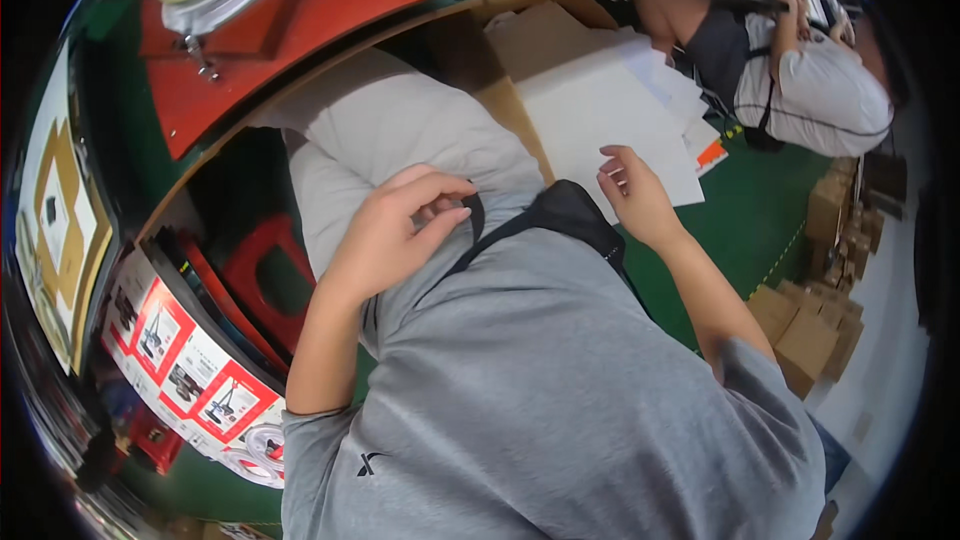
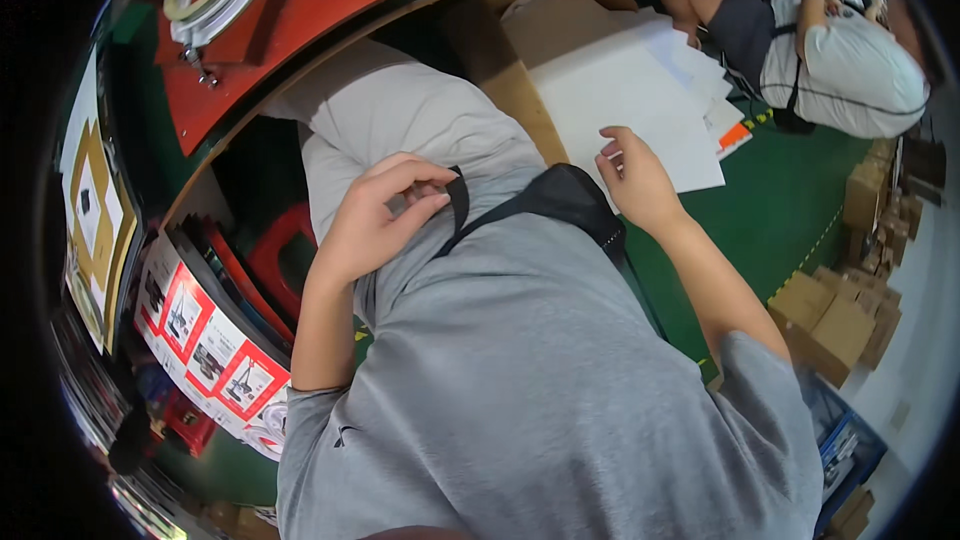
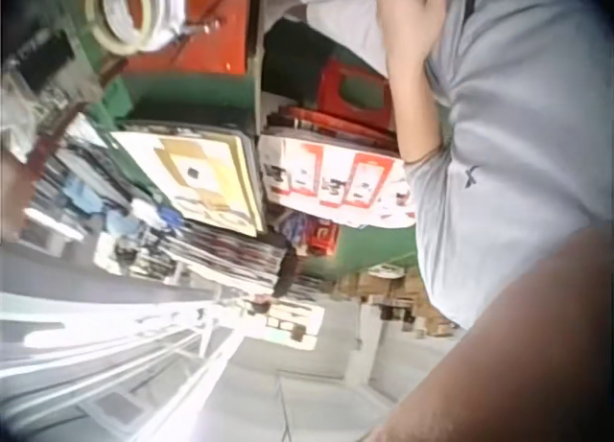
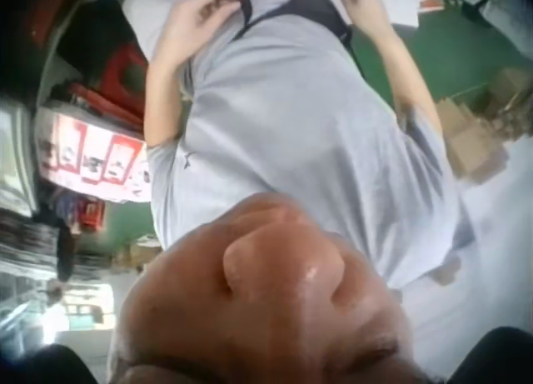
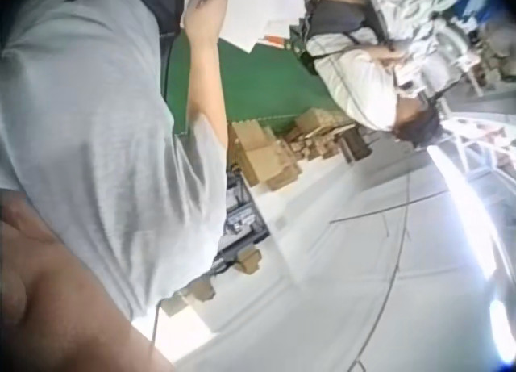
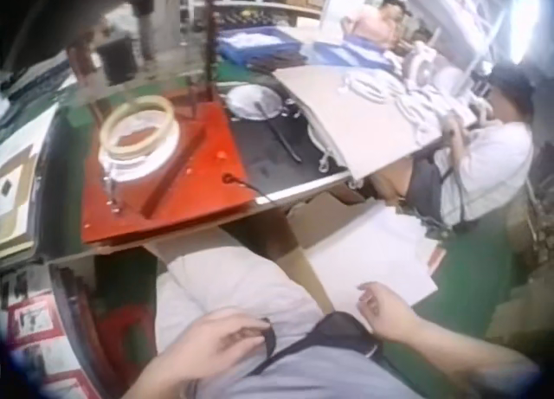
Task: Assembling ring-shaped LED lights by fitting components into housings and using a mechanical press machine.
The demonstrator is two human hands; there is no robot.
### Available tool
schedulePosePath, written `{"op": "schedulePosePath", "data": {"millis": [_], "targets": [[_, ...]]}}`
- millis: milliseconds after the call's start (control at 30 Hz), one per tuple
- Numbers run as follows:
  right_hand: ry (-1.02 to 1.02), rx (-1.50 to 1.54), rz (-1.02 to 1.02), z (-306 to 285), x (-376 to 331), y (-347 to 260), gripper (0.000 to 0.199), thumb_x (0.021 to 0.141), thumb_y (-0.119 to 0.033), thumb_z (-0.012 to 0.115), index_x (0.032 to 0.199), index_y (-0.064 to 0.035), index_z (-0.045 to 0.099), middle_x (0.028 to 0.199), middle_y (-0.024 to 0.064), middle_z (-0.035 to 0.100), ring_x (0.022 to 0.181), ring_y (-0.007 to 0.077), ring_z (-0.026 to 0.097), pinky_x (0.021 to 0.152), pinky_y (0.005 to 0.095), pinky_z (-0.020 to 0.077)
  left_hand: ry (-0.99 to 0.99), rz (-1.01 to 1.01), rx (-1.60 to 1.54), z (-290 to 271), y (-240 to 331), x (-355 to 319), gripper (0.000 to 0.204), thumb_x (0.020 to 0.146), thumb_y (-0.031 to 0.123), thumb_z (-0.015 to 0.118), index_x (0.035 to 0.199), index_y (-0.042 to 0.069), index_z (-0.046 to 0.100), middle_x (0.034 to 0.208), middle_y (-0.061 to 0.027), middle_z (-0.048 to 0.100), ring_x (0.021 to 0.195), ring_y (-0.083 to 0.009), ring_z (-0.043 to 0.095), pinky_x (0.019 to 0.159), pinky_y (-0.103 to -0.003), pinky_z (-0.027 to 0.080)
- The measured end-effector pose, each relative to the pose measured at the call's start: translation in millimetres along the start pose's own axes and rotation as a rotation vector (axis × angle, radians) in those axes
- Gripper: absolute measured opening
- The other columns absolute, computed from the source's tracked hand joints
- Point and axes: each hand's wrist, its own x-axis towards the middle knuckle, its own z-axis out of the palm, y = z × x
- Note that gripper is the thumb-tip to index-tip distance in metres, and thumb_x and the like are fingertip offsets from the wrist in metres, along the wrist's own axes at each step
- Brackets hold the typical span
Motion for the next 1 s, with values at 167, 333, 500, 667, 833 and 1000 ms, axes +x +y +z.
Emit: {"op": "schedulePosePath", "data": {"millis": [167, 333, 500, 667, 833, 1000], "targets": [[-0.095, -0.004, 0.277, 9, -40, 54, 0.033, 0.099, -0.011, 0.066, 0.129, 0.0007, 0.061, 0.104, 0.0170, 0.070, 0.092, 0.0268, 0.070, 0.082, 0.0367, 0.0564, -0.075, -0.002, 0.068, 7, 2, 3, 0.024, 0.092, 0.008, 0.074, 0.115, 0.002, 0.072, 0.103, -0.0100, 0.068, 0.089, -0.0226, 0.068, 0.075, -0.032, 0.055], [-0.366, 0.125, 0.471, 16, -57, 92, 0.029, 0.099, -0.008, 0.060, 0.128, -0.0021, 0.064, 0.108, 0.0108, 0.071, 0.097, 0.0228, 0.069, 0.087, 0.0379, 0.0575, -0.092, -0.011, 0.105, 18, 13, 5, 0.031, 0.088, 0.015, 0.080, 0.116, 0.004, 0.072, 0.107, -0.0097, 0.067, 0.092, -0.0244, 0.067, 0.078, -0.033, 0.055], [-0.764, 0.645, 0.859, -5, -53, 88, 0.035, 0.101, -0.005, 0.053, 0.135, -0.0064, 0.059, 0.118, 0.0063, 0.067, 0.101, 0.0212, 0.068, 0.090, 0.0458, 0.0611, -0.100, -0.020, 0.119, 20, 8, -5, 0.033, 0.085, 0.010, 0.083, 0.116, 0.004, 0.072, 0.110, -0.0062, 0.067, 0.093, -0.0180, 0.063, 0.077, -0.028, 0.050], [-0.771, 0.870, 0.964, -17, -35, 72, 0.042, 0.099, -0.012, 0.061, 0.140, -0.0052, 0.056, 0.116, 0.0083, 0.068, 0.098, 0.0212, 0.069, 0.086, 0.0437, 0.0617, -0.111, -0.086, 0.106, 20, 9, -3, 0.035, 0.084, 0.008, 0.083, 0.116, 0.004, 0.072, 0.112, -0.0064, 0.067, 0.092, -0.0171, 0.062, 0.078, -0.028, 0.049], [-0.768, 0.446, 0.749, 13, -29, 95, 0.045, 0.097, -0.013, 0.065, 0.140, -0.0037, 0.057, 0.119, 0.0093, 0.068, 0.097, 0.0195, 0.069, 0.082, 0.0390, 0.0613, -0.122, -0.112, 0.041, 27, 7, -3, 0.037, 0.082, 0.007, 0.084, 0.116, 0.003, 0.072, 0.113, -0.0062, 0.066, 0.093, -0.0152, 0.062, 0.078, -0.027, 0.049], [-0.735, 0.379, 0.470, 67, -26, 143, 0.038, 0.094, -0.013, 0.069, 0.131, -0.0049, 0.066, 0.101, 0.0069, 0.072, 0.080, 0.0174, 0.070, 0.068, 0.0338, 0.0593, -0.129, -0.108, 0.054, 27, 5, 2, 0.038, 0.081, 0.007, 0.085, 0.116, 0.003, 0.072, 0.113, -0.0064, 0.066, 0.092, -0.0150, 0.062, 0.079, -0.027, 0.049]]}}
